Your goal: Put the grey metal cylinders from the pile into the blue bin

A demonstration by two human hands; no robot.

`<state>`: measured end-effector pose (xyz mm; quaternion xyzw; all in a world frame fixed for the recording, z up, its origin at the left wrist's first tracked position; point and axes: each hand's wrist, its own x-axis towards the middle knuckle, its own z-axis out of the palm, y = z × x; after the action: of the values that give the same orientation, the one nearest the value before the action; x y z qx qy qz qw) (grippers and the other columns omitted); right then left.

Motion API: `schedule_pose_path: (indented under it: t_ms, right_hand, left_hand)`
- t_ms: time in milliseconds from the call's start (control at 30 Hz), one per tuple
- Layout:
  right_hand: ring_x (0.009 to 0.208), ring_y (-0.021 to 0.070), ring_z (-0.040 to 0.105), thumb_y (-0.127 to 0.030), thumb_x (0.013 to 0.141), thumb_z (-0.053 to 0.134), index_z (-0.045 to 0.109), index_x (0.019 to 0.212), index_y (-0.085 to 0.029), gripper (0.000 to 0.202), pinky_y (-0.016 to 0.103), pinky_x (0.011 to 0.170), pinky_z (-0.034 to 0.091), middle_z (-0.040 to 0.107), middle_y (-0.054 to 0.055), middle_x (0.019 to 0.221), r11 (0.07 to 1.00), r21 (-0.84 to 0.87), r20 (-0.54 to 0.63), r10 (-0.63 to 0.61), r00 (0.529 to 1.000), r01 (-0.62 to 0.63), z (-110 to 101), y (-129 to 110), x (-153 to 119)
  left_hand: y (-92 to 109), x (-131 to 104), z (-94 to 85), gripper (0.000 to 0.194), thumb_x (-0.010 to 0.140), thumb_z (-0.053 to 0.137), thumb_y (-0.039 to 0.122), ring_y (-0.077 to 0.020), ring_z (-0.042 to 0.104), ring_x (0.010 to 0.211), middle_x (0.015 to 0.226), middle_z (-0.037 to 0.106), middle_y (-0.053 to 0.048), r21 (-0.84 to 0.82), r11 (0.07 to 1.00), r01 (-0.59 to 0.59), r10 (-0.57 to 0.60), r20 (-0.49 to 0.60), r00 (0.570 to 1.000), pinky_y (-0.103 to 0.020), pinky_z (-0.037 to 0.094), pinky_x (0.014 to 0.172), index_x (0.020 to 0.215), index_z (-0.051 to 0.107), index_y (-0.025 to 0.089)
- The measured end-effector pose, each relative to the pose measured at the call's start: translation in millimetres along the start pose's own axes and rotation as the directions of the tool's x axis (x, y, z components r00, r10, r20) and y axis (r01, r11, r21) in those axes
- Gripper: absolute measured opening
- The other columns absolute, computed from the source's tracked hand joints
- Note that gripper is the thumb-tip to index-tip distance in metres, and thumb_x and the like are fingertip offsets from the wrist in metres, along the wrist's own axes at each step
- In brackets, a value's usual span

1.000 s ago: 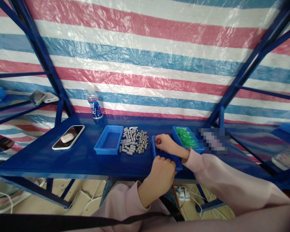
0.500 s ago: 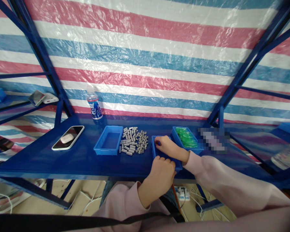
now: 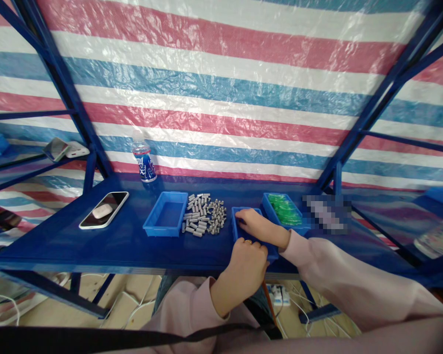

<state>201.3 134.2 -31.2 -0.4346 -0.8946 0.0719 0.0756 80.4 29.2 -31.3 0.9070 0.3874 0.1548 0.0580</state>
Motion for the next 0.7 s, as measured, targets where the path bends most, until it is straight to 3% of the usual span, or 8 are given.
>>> schedule_pose_path:
  t_ms: [133,433,700]
  right_hand:
    - [0.078,0.0167,0.056,-0.006,0.082,0.050,0.066,0.080,-0.012,0.017,0.026,0.073,0.043,0.060,0.009,0.086,0.999,0.002,-0.001,-0.047,0.999,0.047,0,0,-2]
    - [0.074,0.0146,0.056,-0.004,0.081,0.051,0.066,0.075,-0.014,0.019,0.023,0.070,0.043,0.060,0.006,0.081,0.995,0.053,-0.032,-0.081,0.996,0.083,-16,-9,-3]
    - [0.070,0.0141,0.053,-0.003,0.079,0.053,0.064,0.076,-0.014,0.016,0.022,0.066,0.041,0.058,0.004,0.075,0.997,0.053,-0.063,-0.052,0.997,0.056,-13,-10,-2]
  left_hand:
    - [-1,1,0.7,0.015,0.088,0.050,0.029,-0.0222,0.061,0.081,0.086,0.067,-0.005,0.001,1.000,-0.005,0.005,-0.007,1.000,-0.036,0.045,0.074,0.087,0.059,0.016]
    - [0,1,2.7,0.014,0.088,0.050,0.028,-0.0220,0.061,0.080,0.085,0.066,-0.005,0.010,1.000,-0.007,0.007,-0.009,1.000,-0.036,0.044,0.074,0.088,0.058,0.016]
    - [0,0,2.5,0.013,0.087,0.051,0.027,-0.0216,0.061,0.080,0.085,0.066,-0.005,-0.002,1.000,-0.003,0.003,-0.025,1.000,-0.035,0.044,0.075,0.087,0.058,0.016]
